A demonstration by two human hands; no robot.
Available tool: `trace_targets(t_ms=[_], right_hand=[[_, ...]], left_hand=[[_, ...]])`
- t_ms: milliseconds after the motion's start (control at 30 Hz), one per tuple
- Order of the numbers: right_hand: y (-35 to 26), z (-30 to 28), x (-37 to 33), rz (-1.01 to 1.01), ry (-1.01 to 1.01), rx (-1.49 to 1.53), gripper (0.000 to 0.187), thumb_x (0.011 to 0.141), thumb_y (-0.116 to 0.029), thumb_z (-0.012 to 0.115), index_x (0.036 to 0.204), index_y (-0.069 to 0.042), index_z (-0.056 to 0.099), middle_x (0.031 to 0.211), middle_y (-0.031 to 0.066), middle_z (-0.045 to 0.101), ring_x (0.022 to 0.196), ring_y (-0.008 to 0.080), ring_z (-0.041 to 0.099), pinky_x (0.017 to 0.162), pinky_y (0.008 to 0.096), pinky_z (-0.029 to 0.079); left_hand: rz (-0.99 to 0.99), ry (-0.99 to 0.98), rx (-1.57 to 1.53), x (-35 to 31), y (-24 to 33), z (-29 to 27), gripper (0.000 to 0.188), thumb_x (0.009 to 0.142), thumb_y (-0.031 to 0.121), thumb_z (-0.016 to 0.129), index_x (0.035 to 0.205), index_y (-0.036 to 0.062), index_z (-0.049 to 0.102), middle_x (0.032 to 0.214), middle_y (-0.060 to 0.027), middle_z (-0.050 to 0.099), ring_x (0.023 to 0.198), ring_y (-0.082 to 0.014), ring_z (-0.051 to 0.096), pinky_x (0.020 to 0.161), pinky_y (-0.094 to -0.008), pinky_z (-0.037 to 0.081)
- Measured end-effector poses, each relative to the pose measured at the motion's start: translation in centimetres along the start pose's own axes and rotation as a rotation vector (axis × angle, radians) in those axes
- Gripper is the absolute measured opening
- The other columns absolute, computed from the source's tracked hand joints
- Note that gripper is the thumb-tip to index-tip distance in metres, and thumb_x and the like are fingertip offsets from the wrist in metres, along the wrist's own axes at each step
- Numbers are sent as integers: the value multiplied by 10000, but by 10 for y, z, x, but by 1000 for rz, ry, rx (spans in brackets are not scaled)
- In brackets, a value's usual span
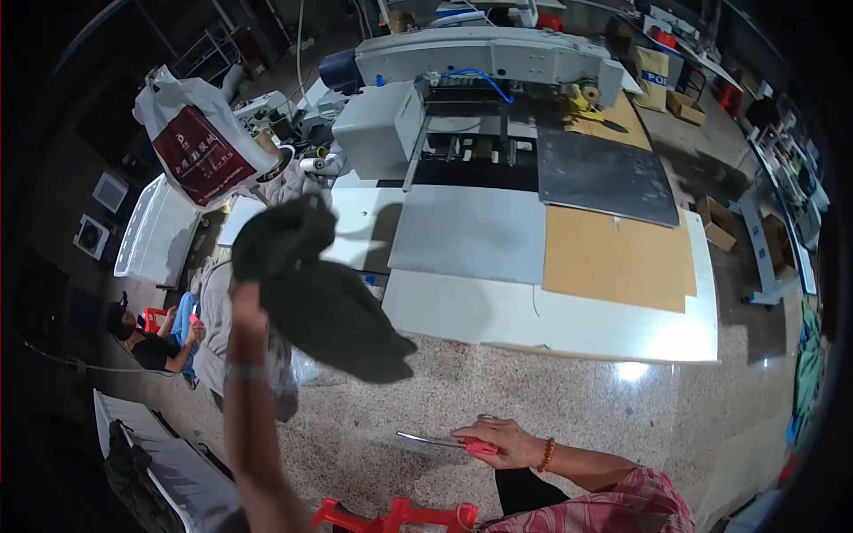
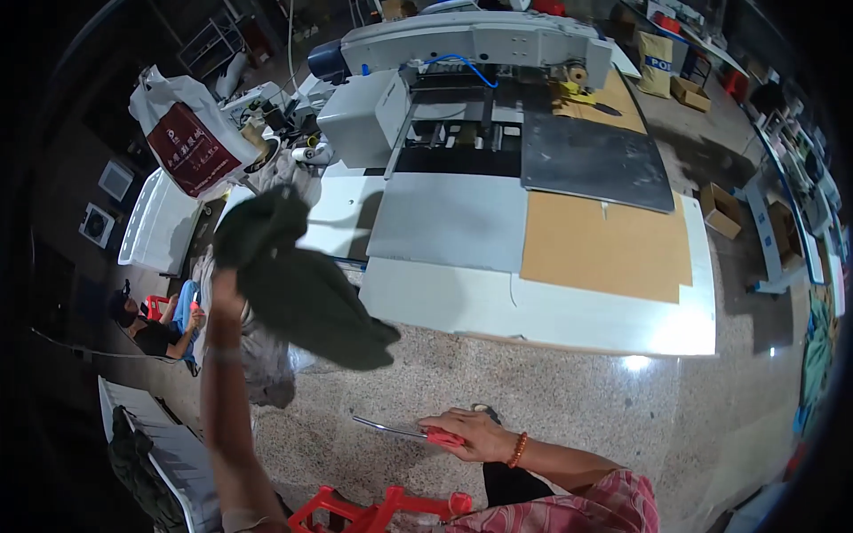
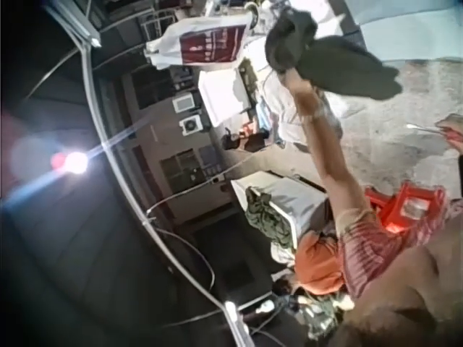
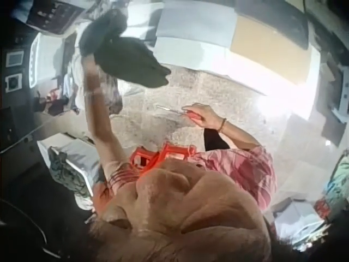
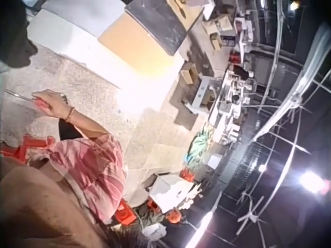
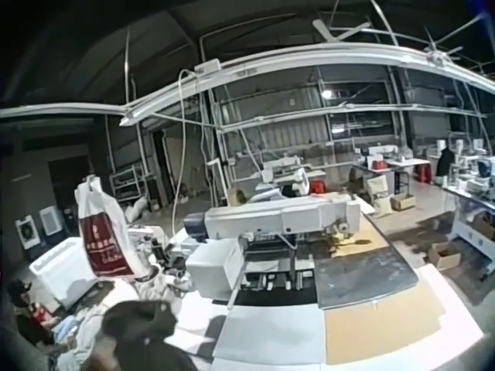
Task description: Trimming loose threads from green garments using a thread trimmer on a work table.
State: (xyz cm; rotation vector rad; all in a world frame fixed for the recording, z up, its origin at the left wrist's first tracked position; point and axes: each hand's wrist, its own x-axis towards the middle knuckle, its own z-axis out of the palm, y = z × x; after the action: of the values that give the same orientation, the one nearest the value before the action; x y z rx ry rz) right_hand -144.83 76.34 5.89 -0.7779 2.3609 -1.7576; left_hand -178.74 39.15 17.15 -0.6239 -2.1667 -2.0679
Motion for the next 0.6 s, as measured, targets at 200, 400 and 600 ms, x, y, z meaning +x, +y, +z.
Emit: trace_targets(t_ms=[200,400,600], right_hand=[[15,-24,28,87,-30,47,493,862,-117,683,1333,-98,538,933,108,648,838,275,640,751,374,535],[30,-15,38,65,-60,32,465,860,-109,698,1305,-108,560,985,109,670,875,295,656,771,377,544],[36,-11,46,69,-152,56,486,854,-123,704,1314,-122,550,1036,103,676,891,295,657,770,377,546]], left_hand=[[-522,125,686,49,-128,112,737,706,339,844,1256,-52,546,1192,-171,627,1080,-239,599,913,-361,482],[-876,5,412,-77,-191,109,409,793,253,804,1107,25,674,889,-23,663,762,-120,595,681,-289,502],[-1128,167,164,-132,-183,74,624,806,209,796,1356,108,518,1146,-75,613,991,-179,602,760,-368,539]])
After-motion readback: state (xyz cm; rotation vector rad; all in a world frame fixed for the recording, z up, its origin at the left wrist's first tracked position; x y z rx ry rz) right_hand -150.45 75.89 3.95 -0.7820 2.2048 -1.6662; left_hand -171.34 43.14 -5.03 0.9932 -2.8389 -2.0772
